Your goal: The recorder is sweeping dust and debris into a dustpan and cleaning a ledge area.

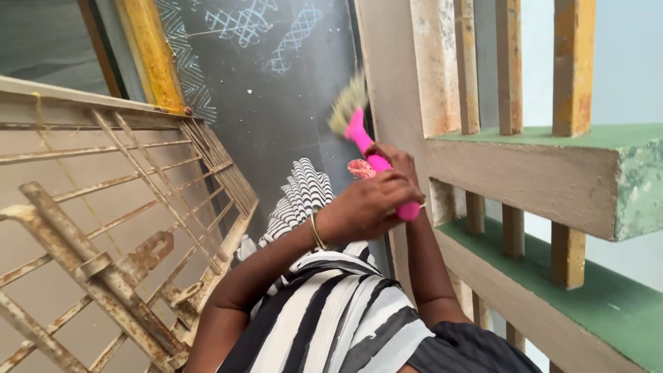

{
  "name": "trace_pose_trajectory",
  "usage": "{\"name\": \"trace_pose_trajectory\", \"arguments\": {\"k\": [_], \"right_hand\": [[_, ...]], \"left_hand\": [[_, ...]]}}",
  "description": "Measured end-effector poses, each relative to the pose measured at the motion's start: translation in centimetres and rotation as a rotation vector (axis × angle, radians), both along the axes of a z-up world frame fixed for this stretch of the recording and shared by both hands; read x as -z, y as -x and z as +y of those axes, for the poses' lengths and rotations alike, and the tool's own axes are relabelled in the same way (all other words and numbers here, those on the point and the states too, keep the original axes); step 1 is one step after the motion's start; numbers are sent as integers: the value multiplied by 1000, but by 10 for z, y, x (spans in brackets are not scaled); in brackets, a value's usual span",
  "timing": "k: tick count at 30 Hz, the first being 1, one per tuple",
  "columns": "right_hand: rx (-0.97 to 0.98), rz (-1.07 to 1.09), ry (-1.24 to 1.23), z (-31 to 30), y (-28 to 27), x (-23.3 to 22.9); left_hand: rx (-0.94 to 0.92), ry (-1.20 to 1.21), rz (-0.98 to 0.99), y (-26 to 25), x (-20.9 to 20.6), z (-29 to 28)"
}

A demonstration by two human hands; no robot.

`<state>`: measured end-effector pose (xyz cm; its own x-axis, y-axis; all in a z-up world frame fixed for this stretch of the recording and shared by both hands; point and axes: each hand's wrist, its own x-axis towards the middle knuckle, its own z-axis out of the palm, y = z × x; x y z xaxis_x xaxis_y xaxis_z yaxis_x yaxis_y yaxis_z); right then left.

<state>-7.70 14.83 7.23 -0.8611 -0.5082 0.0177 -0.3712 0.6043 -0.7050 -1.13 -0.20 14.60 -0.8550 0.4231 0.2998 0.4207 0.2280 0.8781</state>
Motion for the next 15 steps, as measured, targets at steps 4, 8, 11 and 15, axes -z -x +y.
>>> {"name": "trace_pose_trajectory", "arguments": {"k": [4, 8, 11, 15], "right_hand": [[25, -125, -13, 47, -22, 185], [24, -259, 40, -4, -9, 307], [-51, -200, 89, -60, 11, 334], [-106, -309, 225, -124, 55, 262]], "left_hand": [[-30, -45, -99, 16, 66, -31], [-208, 103, -245, 12, 122, -62], [-314, 226, -306, 4, 146, -74], [-540, 315, 66, 7, 173, -80]]}}
